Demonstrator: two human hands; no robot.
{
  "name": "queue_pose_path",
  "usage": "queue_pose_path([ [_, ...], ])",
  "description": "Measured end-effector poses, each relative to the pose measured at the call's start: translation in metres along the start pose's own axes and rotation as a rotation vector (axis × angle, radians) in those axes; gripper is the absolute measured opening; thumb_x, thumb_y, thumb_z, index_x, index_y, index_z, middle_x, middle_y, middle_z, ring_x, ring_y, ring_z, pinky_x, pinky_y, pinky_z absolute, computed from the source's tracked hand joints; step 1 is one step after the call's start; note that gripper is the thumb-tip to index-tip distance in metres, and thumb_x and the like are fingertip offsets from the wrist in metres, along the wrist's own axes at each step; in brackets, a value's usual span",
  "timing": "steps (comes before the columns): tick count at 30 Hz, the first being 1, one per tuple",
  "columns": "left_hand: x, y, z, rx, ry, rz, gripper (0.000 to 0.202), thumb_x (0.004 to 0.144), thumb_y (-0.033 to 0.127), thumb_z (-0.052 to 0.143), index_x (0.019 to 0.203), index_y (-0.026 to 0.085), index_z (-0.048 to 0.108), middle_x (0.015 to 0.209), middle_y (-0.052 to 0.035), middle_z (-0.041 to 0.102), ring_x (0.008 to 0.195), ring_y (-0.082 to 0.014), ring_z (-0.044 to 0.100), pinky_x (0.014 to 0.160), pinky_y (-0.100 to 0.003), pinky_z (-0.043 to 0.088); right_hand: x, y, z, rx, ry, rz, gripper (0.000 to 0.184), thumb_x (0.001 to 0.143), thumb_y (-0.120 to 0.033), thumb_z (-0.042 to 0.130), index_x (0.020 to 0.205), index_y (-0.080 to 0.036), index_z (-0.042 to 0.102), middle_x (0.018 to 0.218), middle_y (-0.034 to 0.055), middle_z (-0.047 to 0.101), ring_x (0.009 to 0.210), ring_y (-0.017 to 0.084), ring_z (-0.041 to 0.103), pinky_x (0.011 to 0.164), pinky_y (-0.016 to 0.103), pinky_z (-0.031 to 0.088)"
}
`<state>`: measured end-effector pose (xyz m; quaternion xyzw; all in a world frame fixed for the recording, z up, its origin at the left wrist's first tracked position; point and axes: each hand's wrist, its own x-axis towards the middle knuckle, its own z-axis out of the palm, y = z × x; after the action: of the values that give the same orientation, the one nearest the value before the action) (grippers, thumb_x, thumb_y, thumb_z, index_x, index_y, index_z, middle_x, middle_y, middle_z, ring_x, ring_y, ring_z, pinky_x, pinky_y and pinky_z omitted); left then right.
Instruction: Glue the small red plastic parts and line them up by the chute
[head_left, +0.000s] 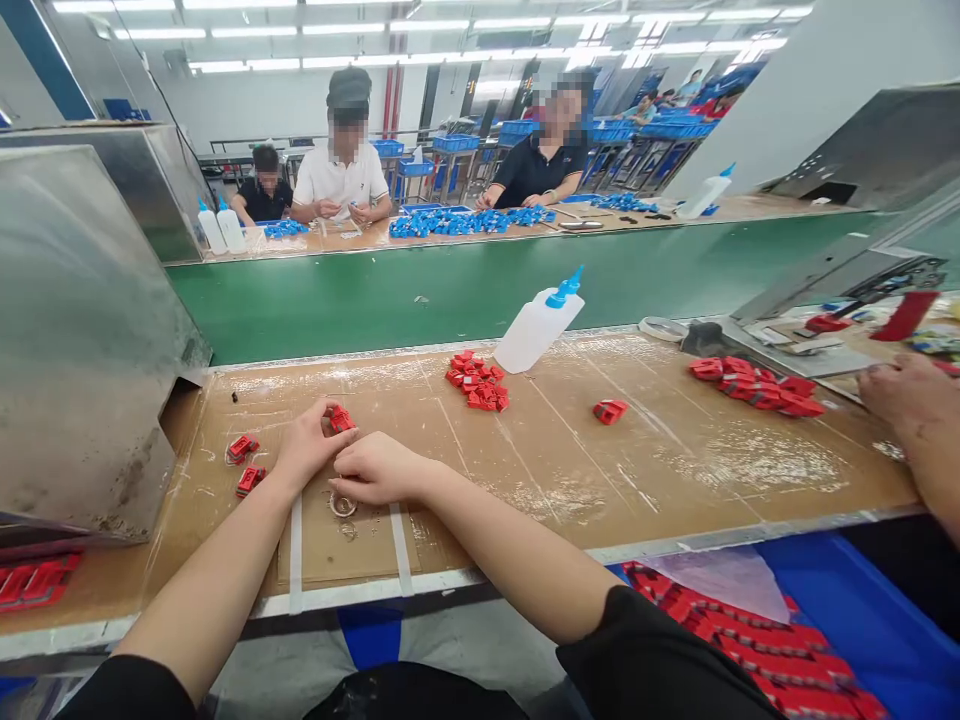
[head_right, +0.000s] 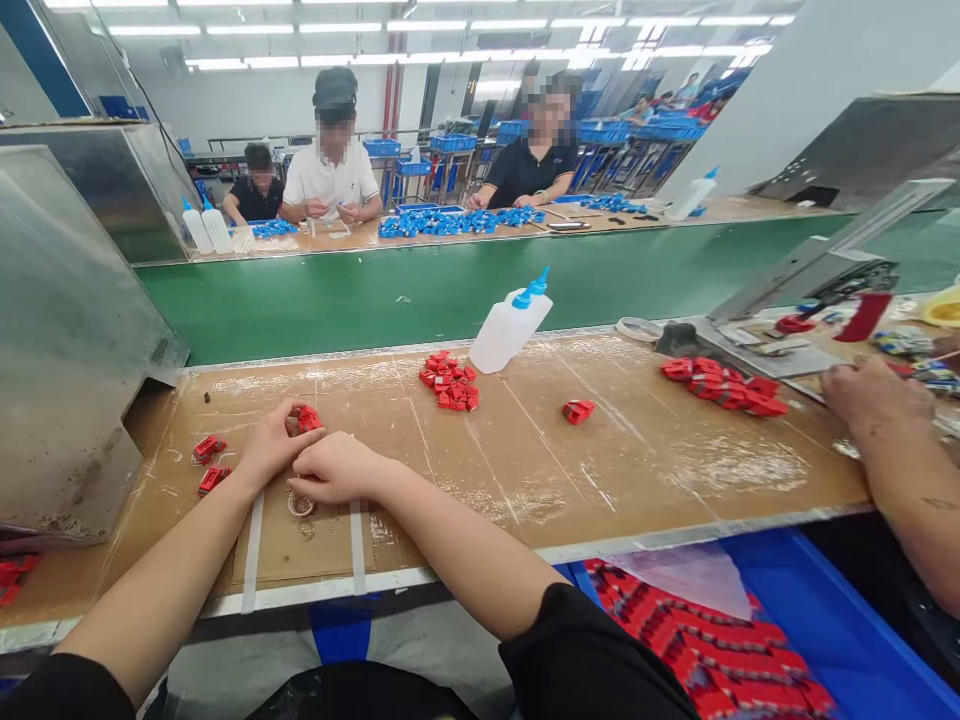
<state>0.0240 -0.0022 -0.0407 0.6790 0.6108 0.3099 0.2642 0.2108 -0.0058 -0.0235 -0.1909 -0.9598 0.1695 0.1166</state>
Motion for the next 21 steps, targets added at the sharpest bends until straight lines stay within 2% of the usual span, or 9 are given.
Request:
queue_pose_path([
  [4, -0.002, 0.000, 0.001, 0.035, -0.008, 0.003, 0.047, 0.081, 0.051, 0.079, 0.119, 0.028, 0.066, 0.076, 0.0029, 0.069, 0.069, -0.0189, 0.066, 0.064, -0.030, 0.043, -0.009, 0.003, -0.004, 0.086, -0.022, -0.065, 0.041, 0.104, -0.037, 0.052, 0.068, -0.017, 0.055, 0.069, 0.0004, 0.062, 0.063, 0.012, 0.041, 0.062, 0.029, 0.023],
  [7, -0.003, 0.000, 0.002, 0.067, -0.017, 0.036, 0.050, 0.079, 0.049, 0.081, 0.123, 0.028, 0.068, 0.082, 0.0012, 0.070, 0.073, -0.0191, 0.066, 0.065, -0.030, 0.043, -0.016, 0.003, -0.005, 0.220, -0.046, -0.031, 0.041, 0.103, -0.037, 0.053, 0.067, -0.017, 0.052, 0.065, -0.0020, 0.056, 0.061, 0.010, 0.040, 0.062, 0.027, 0.025],
  [10, -0.004, 0.002, 0.002, 0.077, -0.037, 0.053, 0.051, 0.077, 0.046, 0.083, 0.123, 0.029, 0.070, 0.093, -0.0001, 0.073, 0.078, -0.0191, 0.066, 0.068, -0.029, 0.045, -0.019, 0.007, -0.004, 0.410, -0.009, 0.010, 0.043, 0.101, -0.038, 0.055, 0.064, -0.017, 0.047, 0.059, -0.0046, 0.044, 0.057, 0.009, 0.037, 0.060, 0.026, 0.026],
  [13, -0.004, 0.007, 0.000, 0.107, -0.072, 0.060, 0.045, 0.077, 0.039, 0.083, 0.119, 0.030, 0.072, 0.100, 0.0009, 0.075, 0.081, -0.0188, 0.067, 0.071, -0.029, 0.046, -0.019, 0.018, -0.002, 0.614, 0.172, 0.055, 0.050, 0.100, -0.044, 0.052, 0.060, -0.019, 0.036, 0.058, -0.0056, 0.031, 0.056, 0.009, 0.031, 0.058, 0.026, 0.025],
  [17, -0.006, 0.014, 0.000, 0.188, -0.093, 0.077, 0.042, 0.076, 0.044, 0.084, 0.114, 0.031, 0.072, 0.096, 0.0019, 0.075, 0.082, -0.0198, 0.067, 0.071, -0.031, 0.044, -0.016, 0.035, 0.000, 0.671, 0.592, 0.295, 0.052, 0.100, -0.051, 0.048, 0.062, -0.022, 0.029, 0.062, -0.0050, 0.025, 0.059, 0.009, 0.028, 0.059, 0.027, 0.023],
  [19, -0.006, 0.015, 0.000, 0.208, -0.095, 0.096, 0.043, 0.076, 0.046, 0.085, 0.114, 0.031, 0.072, 0.096, 0.0020, 0.075, 0.083, -0.0197, 0.067, 0.070, -0.031, 0.044, -0.013, 0.041, 0.002, 0.612, 0.671, 0.363, 0.051, 0.100, -0.051, 0.047, 0.063, -0.022, 0.028, 0.063, -0.0051, 0.026, 0.060, 0.010, 0.028, 0.060, 0.028, 0.023],
  [21, -0.006, 0.016, 0.000, 0.209, -0.099, 0.112, 0.043, 0.077, 0.046, 0.085, 0.115, 0.031, 0.071, 0.098, 0.0020, 0.075, 0.084, -0.0194, 0.067, 0.070, -0.031, 0.044, -0.011, 0.045, 0.005, 0.558, 0.657, 0.372, 0.051, 0.101, -0.051, 0.046, 0.064, -0.022, 0.029, 0.063, -0.0051, 0.027, 0.060, 0.010, 0.029, 0.060, 0.028, 0.024],
])
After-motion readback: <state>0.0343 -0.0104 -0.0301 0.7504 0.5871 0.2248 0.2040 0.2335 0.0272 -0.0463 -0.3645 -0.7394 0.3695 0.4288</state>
